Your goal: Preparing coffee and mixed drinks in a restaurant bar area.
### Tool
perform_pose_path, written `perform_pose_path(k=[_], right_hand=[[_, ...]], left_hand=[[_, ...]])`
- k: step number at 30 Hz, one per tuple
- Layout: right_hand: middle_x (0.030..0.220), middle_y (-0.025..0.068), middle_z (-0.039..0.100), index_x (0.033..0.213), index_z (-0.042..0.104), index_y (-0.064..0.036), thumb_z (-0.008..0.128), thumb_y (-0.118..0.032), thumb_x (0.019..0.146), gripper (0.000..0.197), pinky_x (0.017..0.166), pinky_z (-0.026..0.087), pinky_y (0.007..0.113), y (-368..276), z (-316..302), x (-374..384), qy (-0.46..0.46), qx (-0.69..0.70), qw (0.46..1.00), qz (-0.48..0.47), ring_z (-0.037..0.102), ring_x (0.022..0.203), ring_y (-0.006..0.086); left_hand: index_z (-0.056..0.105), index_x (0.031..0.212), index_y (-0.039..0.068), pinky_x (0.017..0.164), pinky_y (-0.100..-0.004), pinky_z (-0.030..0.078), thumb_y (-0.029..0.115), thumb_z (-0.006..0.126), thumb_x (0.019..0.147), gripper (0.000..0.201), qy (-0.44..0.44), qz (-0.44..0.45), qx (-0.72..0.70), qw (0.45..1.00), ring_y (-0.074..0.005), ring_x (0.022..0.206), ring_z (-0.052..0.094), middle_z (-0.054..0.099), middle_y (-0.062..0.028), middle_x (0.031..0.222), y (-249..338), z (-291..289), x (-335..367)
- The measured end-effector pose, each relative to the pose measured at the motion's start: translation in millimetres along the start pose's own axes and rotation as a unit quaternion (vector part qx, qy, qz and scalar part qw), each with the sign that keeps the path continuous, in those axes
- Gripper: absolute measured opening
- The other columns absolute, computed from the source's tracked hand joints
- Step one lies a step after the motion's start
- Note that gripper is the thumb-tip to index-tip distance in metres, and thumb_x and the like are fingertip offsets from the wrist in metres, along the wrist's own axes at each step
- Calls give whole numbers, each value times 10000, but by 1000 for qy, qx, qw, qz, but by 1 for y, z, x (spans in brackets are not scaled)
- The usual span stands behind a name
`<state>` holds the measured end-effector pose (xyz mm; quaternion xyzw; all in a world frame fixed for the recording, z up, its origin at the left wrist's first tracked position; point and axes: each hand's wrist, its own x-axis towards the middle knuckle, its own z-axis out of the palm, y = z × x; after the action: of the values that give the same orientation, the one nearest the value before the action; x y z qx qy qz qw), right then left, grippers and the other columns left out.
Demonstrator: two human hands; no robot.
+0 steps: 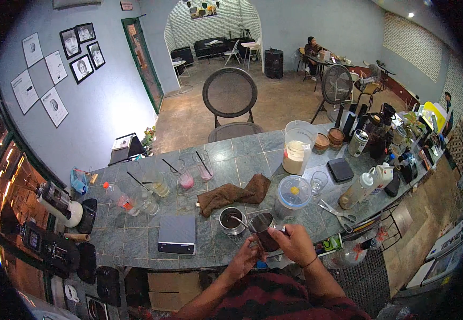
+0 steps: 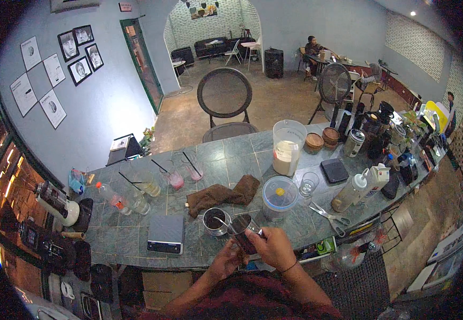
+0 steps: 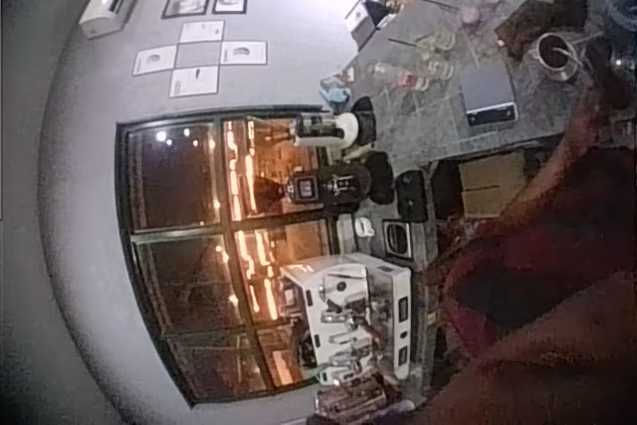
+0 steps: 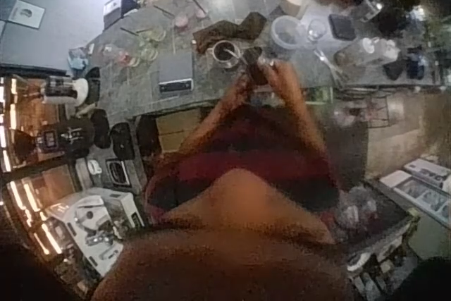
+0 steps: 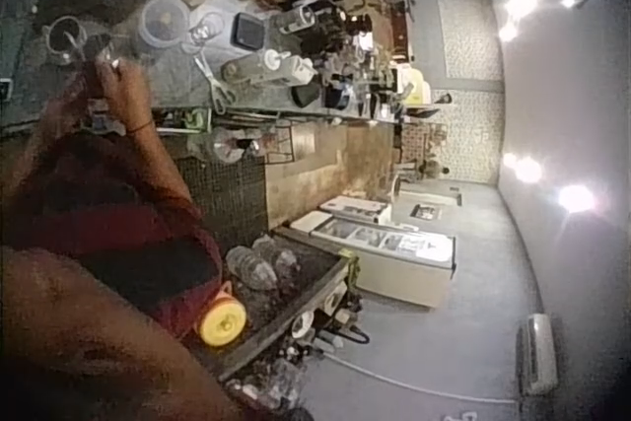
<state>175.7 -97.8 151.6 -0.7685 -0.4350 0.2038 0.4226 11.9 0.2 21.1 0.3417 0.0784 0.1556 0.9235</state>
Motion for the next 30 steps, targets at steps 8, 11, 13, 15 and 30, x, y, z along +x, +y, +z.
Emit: perform_pose_path(k=[8, 11, 13, 15, 30], right_hand=[[597, 242, 542, 663, 576, 47, 652, -372, 901, 487, 521, 402, 456, -12, -7, 4, 7, -40, 999, -1, 553, 562, 435], [607, 240, 550, 673, 583, 42, 650, -370, 901, 476, 523, 405, 452, -8, -4, 6, 23, 6, 999, -28, 557, 565, 434], [614, 236, 555, 680, 588, 35, 646, -369, 904, 465, 524, 407, 447, -13, -6, 7, 11, -8, 1000, -6, 559, 569, 430], [579, 207, 545, 684, 589, 42, 653, -349, 903, 453, 503, 400, 415, -16, -5, 7, 11, -18, 1000, -14, 526, 512, 325], [585, 211, 550, 698, 593, 42, 658, -320, 901, 420, 502, 400, 423, -11, -12, -5, 0, -34, 999, -19, 542, 521, 320]], left_hand=[[270, 1419, 101, 916, -389, 435, 262, 476, 1000, 494, -20, -6, -33, 999, -248, 1011, 558, 570, -149, 1148, -13, -11, 12], [268, 1427, 122, 913, -386, 433, 335, 391, 1036, 462, -1, -2, -9, 1000, -240, 1010, 555, 565, -141, 1161, -15, -11, 14], [270, 1430, 133, 911, -385, 432, 375, 345, 1049, 457, -7, 0, -17, 1000, -235, 1008, 554, 561, -136, 1166, -14, -14, 19], [279, 1432, 146, 910, -385, 428, 424, 294, 1053, 470, -1, -26, -38, 999, -224, 1002, 553, 564, -130, 1160, -10, -18, 23], [379, 1408, 79, 882, -374, 447, 430, 333, 1048, 504, -25, -21, -47, 998, -231, 944, 572, 574, -87, 1189, -19, -5, 11]])
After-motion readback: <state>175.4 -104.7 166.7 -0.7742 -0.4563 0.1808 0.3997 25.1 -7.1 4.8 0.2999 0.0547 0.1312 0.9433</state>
